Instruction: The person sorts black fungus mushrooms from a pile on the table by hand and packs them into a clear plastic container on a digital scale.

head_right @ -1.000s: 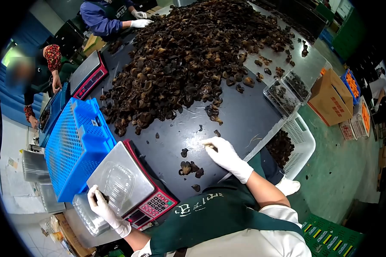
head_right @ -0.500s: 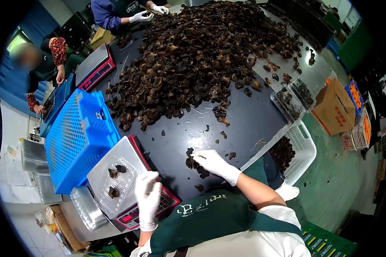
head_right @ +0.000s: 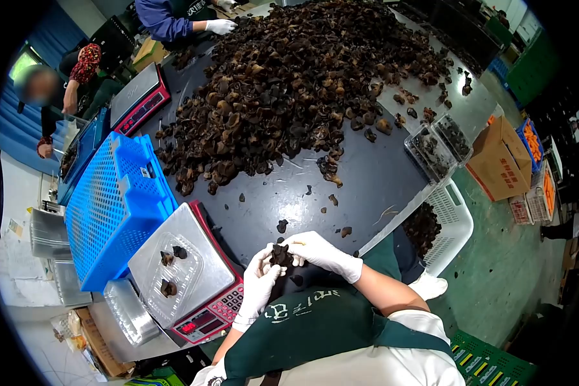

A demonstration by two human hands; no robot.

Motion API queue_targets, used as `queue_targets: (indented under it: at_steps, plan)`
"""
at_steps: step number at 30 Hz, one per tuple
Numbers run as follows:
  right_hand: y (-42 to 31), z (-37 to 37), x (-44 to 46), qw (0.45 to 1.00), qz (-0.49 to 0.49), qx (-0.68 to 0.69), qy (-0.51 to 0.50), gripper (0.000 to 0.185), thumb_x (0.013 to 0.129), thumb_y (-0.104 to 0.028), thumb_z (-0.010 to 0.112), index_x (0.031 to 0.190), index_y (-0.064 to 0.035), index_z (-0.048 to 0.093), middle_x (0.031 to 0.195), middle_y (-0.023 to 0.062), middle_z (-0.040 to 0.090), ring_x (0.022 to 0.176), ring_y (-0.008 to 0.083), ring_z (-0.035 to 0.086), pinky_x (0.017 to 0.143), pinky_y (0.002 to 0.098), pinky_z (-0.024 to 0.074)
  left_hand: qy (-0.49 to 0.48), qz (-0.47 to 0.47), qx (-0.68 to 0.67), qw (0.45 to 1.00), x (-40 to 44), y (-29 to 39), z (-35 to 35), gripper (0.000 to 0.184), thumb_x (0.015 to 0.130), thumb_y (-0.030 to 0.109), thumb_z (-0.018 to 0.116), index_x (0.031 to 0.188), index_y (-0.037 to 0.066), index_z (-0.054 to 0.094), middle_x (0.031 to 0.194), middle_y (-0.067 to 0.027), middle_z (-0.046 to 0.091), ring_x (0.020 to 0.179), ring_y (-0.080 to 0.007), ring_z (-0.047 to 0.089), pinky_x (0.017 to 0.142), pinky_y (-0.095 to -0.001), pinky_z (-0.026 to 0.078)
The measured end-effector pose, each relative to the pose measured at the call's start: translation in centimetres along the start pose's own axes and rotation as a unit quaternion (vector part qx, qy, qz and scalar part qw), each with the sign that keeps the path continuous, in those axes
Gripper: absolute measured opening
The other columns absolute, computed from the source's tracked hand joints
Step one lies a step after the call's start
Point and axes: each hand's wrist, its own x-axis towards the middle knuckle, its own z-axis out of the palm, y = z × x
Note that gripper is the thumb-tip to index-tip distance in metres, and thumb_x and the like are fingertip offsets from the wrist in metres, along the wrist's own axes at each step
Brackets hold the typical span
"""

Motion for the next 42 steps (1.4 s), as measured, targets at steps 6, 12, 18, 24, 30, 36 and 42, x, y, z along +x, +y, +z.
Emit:
queue_targets:
  at_steps: [6, 12, 18, 24, 30, 36, 42]
  plan:
    - [-0.3, -0.3, -0.3, 1.000, -0.025, -0.012, -0.014, 0.025, 0.091, -0.016, 0.052, 0.105, 0.0008, 0.064, 0.081, 0.0049, 0.063, 0.064, 0.0095, 0.055, 0.060, 0.0226, 0.0462, 0.036, -0.026, 0.041, 0.998, -0.2, 0.5, -0.6, 0.025, 0.091, 0.000, 0.050, 0.115, -0.005, 0.056, 0.095, -0.0088, 0.063, 0.078, -0.0127, 0.060, 0.074, -0.0257, 0.050]
    - [-0.8, -3.0, -0.3, 0.969, -0.094, 0.217, 0.066, 0.021, 0.089, -0.010, 0.047, 0.100, 0.0029, 0.061, 0.083, 0.0066, 0.064, 0.065, 0.0095, 0.056, 0.060, 0.0204, 0.0460, 0.044, -0.016, -0.083, 0.995, -0.6, 0.0, -2.2, 0.019, 0.090, 0.000, 0.050, 0.108, -0.004, 0.057, 0.090, -0.0085, 0.062, 0.076, -0.0144, 0.060, 0.072, -0.0254, 0.050]
    - [0.4, -5.1, -0.3, 0.983, -0.060, 0.096, 0.148, 0.024, 0.090, -0.007, 0.045, 0.106, 0.0016, 0.060, 0.083, 0.0061, 0.064, 0.065, 0.0083, 0.056, 0.061, 0.0209, 0.0475, 0.029, -0.020, -0.004, 0.999, -0.8, -0.2, -2.0, 0.033, 0.089, -0.004, 0.050, 0.121, -0.002, 0.047, 0.109, -0.0120, 0.054, 0.086, -0.0156, 0.059, 0.077, -0.0266, 0.049]
    - [1.1, -3.2, -0.6, 0.993, -0.055, 0.051, 0.088, 0.027, 0.091, -0.013, 0.049, 0.110, 0.0017, 0.059, 0.086, 0.0055, 0.064, 0.068, 0.0093, 0.058, 0.063, 0.0219, 0.0480, 0.017, 0.002, 0.073, 0.997, -1.1, -0.2, 0.3, 0.074, 0.085, -0.008, 0.052, 0.148, 0.005, 0.015, 0.150, -0.0154, 0.025, 0.114, -0.0201, 0.052, 0.091, -0.0279, 0.046]
    - [1.1, 1.5, -1.2, 0.985, -0.128, -0.065, 0.096, 0.020, 0.090, -0.011, 0.057, 0.104, 0.0016, 0.063, 0.081, 0.0039, 0.065, 0.072, 0.0093, 0.060, 0.068, 0.0232, 0.0488, -0.041, -0.021, 0.050, 0.998, -0.7, 0.1, 0.3, 0.069, 0.085, -0.002, 0.058, 0.145, 0.000, 0.024, 0.135, -0.0117, 0.043, 0.104, -0.0148, 0.054, 0.090, -0.0266, 0.046]
    - [-0.2, 2.2, -2.6, 0.939, -0.238, -0.226, 0.102, 0.013, 0.086, -0.009, 0.062, 0.095, 0.0006, 0.064, 0.082, 0.0088, 0.067, 0.071, 0.0090, 0.061, 0.067, 0.0233, 0.0498, -0.008, -0.050, 0.010, 0.999, -0.3, -0.3, -0.1, 0.046, 0.087, -0.003, 0.056, 0.132, -0.003, 0.044, 0.117, -0.0110, 0.056, 0.097, -0.0136, 0.058, 0.086, -0.0275, 0.051]
    - [-0.7, 1.3, -2.9, 0.981, -0.160, -0.091, 0.066, 0.011, 0.082, -0.007, 0.066, 0.091, 0.0009, 0.066, 0.079, 0.0036, 0.066, 0.070, 0.0047, 0.058, 0.064, 0.0212, 0.0482, -0.032, -0.032, -0.042, 0.998, -0.6, -0.3, -0.7, 0.042, 0.085, -0.004, 0.058, 0.127, -0.003, 0.048, 0.117, -0.0127, 0.057, 0.102, -0.0172, 0.058, 0.089, -0.0291, 0.049]
